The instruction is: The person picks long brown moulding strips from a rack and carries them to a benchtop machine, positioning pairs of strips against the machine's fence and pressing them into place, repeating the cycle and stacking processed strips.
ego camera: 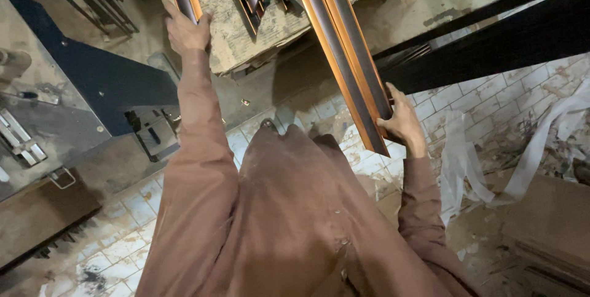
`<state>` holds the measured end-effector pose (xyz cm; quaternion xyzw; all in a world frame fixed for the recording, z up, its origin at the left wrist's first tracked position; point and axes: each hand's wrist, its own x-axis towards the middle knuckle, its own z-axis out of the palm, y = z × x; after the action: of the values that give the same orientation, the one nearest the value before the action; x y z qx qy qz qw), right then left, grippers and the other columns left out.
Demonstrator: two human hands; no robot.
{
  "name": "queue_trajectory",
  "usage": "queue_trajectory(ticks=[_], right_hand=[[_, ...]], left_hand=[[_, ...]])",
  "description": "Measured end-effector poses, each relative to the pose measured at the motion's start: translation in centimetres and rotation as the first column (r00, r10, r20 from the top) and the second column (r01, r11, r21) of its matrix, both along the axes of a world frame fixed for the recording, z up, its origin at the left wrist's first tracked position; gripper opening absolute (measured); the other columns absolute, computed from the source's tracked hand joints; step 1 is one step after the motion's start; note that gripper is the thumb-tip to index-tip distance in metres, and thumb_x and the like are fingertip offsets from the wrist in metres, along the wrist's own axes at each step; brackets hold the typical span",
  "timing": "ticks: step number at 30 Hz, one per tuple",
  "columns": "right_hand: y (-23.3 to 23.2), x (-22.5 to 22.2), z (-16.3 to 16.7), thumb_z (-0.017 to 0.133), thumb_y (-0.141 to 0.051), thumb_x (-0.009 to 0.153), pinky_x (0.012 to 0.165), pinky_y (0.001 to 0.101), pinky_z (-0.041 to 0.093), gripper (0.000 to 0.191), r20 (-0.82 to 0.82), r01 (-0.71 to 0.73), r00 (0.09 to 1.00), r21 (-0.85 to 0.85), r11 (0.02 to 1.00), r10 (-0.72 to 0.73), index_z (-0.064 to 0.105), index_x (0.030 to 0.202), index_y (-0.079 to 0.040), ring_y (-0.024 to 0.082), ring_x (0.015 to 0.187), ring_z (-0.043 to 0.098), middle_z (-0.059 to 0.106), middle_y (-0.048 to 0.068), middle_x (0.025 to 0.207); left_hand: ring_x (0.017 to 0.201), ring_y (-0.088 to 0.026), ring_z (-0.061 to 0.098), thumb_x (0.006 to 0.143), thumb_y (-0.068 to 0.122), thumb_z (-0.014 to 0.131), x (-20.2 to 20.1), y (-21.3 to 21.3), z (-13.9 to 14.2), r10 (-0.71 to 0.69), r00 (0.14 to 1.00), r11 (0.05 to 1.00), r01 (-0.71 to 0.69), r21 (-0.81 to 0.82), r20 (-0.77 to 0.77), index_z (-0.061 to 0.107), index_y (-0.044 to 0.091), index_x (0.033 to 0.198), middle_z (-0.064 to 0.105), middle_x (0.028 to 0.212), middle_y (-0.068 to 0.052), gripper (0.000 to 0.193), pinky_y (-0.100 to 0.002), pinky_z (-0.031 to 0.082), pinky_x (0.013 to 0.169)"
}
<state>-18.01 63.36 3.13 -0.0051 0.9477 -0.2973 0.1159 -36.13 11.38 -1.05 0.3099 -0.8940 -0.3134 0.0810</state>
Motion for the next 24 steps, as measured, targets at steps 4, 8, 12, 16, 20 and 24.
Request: queue_trajectory(ticks=[4, 8, 12, 16, 20, 24], right_hand=[[1.6, -1.0, -1.3, 0.088, -0.021, 0.068, 0.102, 0.0451, 0.048, 0.083, -0.094, -0.072, 0.993, -0.041, 0.997, 0.068, 0.057, 0.141, 0.001, 0.04, 0.123, 0.06, 0.062, 0.025, 0.133], [0.8, -1.8, -3.9, 0.085, -0.031, 0.09, 0.101, 0.0445, 0.052, 0.052, -0.178, 0.068, 0.982, 0.003, 0.998, -0.066, 0.066, 0.129, -0.002, 0.038, 0.118, 0.066, 0.069, 0.022, 0.127], [-1.3, -3.0, -4.6, 0.079, -0.026, 0.099, 0.102, 0.0464, 0.051, 0.046, -0.346, 0.058, 0.936, -0.033, 0.998, -0.066, 0.065, 0.135, -0.002, 0.042, 0.119, 0.064, 0.067, 0.022, 0.127], [-3.3, -3.2, -2.2, 0.09, -0.025, 0.077, 0.101, 0.0495, 0.049, 0.067, -0.298, 0.024, 0.954, 0.005, 1.0, -0.021, 0.062, 0.133, -0.002, 0.043, 0.12, 0.056, 0.06, 0.022, 0.127], [-5.1, -3.1, -0.5, 0.099, -0.025, 0.061, 0.098, 0.0542, 0.045, 0.088, -0.157, 0.114, 0.983, 0.148, 0.982, -0.091, 0.058, 0.136, -0.005, 0.043, 0.125, 0.046, 0.05, 0.02, 0.132], [-5.5, -4.5, -1.2, 0.103, -0.025, 0.049, 0.096, 0.0529, 0.047, 0.091, -0.114, 0.194, 0.978, 0.182, 0.964, -0.175, 0.056, 0.124, -0.004, 0.042, 0.124, 0.046, 0.048, 0.019, 0.127]], left_hand=[[0.101, -0.037, 0.071, 0.072, 0.036, 0.092, -0.4, -3.0, -0.7, -0.006, 0.993, 1.0, 0.01, 0.028, -0.118, 0.051, 0.012, 0.142, 0.074, 0.11, -0.018, 0.085, -0.045, 0.056, 0.088], [0.102, -0.028, 0.076, 0.074, 0.04, 0.1, -0.7, -6.5, -0.7, -0.066, 0.983, 0.989, 0.088, 0.123, -0.172, 0.064, 0.009, 0.125, 0.077, 0.112, -0.014, 0.069, -0.04, 0.058, 0.09], [0.104, -0.027, 0.079, 0.083, 0.04, 0.098, -0.2, -7.8, -0.4, -0.114, 0.989, 0.966, 0.133, 0.221, -0.095, 0.067, 0.005, 0.125, 0.077, 0.113, -0.012, 0.062, -0.039, 0.061, 0.095], [0.102, -0.042, 0.067, 0.081, 0.01, 0.082, 2.3, -7.3, -0.7, -0.083, 0.966, 0.965, 0.017, -0.261, -0.245, 0.053, -0.001, 0.132, 0.069, 0.114, -0.023, 0.06, -0.049, 0.054, 0.09], [0.113, -0.043, 0.062, 0.094, -0.003, 0.063, 5.9, -5.3, -1.4, -0.112, 0.991, 0.881, 0.067, -0.468, -0.069, 0.04, 0.002, 0.148, 0.061, 0.127, -0.024, 0.059, -0.048, 0.053, 0.095], [0.117, -0.045, 0.058, 0.084, -0.002, 0.07, 7.8, -4.1, -1.3, -0.118, 0.989, 0.896, 0.145, -0.42, 0.09, 0.033, 0.011, 0.158, 0.059, 0.128, -0.024, 0.084, -0.05, 0.053, 0.09]])
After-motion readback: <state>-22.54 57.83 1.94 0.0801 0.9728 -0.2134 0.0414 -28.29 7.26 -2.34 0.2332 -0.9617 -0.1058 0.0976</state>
